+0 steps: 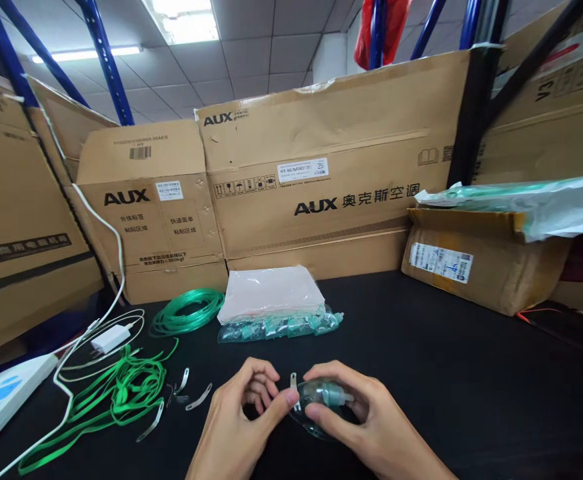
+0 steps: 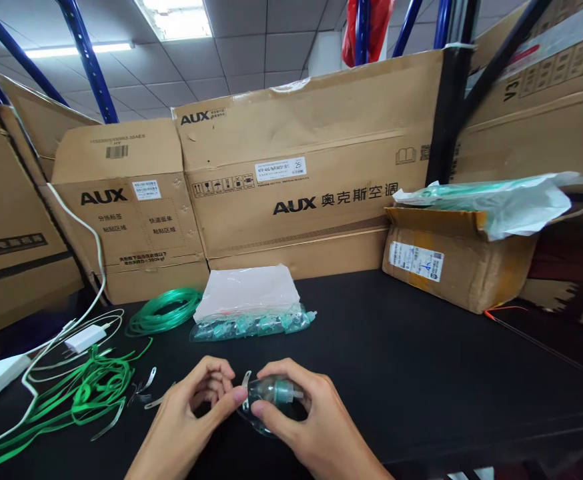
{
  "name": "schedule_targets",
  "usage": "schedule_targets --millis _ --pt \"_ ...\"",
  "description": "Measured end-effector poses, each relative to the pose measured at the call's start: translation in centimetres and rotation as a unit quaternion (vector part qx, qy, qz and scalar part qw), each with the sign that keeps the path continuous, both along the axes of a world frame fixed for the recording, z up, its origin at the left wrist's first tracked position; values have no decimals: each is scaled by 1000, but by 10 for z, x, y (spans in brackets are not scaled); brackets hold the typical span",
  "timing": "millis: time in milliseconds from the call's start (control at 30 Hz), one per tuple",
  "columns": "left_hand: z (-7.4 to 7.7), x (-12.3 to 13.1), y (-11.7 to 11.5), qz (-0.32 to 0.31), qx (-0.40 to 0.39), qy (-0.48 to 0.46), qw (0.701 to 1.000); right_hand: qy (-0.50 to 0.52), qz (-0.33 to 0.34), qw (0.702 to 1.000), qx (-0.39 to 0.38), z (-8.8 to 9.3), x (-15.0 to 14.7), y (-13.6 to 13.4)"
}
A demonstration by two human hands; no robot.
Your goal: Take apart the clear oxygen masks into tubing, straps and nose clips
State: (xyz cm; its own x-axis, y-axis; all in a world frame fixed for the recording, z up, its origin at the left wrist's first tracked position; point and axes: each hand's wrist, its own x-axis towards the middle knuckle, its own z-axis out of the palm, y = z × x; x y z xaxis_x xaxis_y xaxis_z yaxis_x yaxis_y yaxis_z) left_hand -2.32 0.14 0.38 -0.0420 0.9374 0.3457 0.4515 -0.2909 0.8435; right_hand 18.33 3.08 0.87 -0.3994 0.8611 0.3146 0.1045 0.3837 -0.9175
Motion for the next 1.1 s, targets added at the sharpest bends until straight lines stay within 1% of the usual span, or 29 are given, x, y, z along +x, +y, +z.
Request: schedule_targets --millis 67,133,200,267,333,467,600,700,767,800,867,967,1033,1100 --pt "0 4 -4 35 33 23 999 10 17 1000 -2 -1 0 -1" --pt "-2 9 -9 40 73 55 995 33 36 999 -10 -2 0 0" --pt "-5 14 -11 20 100 67 992 72 47 996 -33 -2 -1 0" --pt "-8 17 -12 -4 113 61 992 110 57 990 -62 -2 -1 0" --pt "-11 18 -12 -27 131 50 990 121 74 986 -82 -1 -2 -1" --pt "-10 18 -12 -74 174 39 981 121 95 985 -74 0 -1 -3" --pt "-10 19 -14 -91 192 41 976 136 118 981 -70 2 2 -4" --pt "-12 16 -12 -126 183 40 974 158 136 975 -82 3 4 -3" --pt "-14 14 -10 -159 152 48 974 179 141 970 -89 3 6 -2" --pt "-16 14 -10 -165 137 48 976 188 145 967 -92 3 7 -2" --pt "-19 14 -9 -156 107 29 982 202 154 962 -97 1 9 -1" --pt "-21 17 -12 -116 69 -20 991 203 157 962 -95 0 11 -1" --pt "-19 18 -14 -102 68 -41 992 195 153 965 -88 -1 12 -1" --pt "-16 18 -16 -99 89 -57 989 187 150 968 -80 -2 13 0"
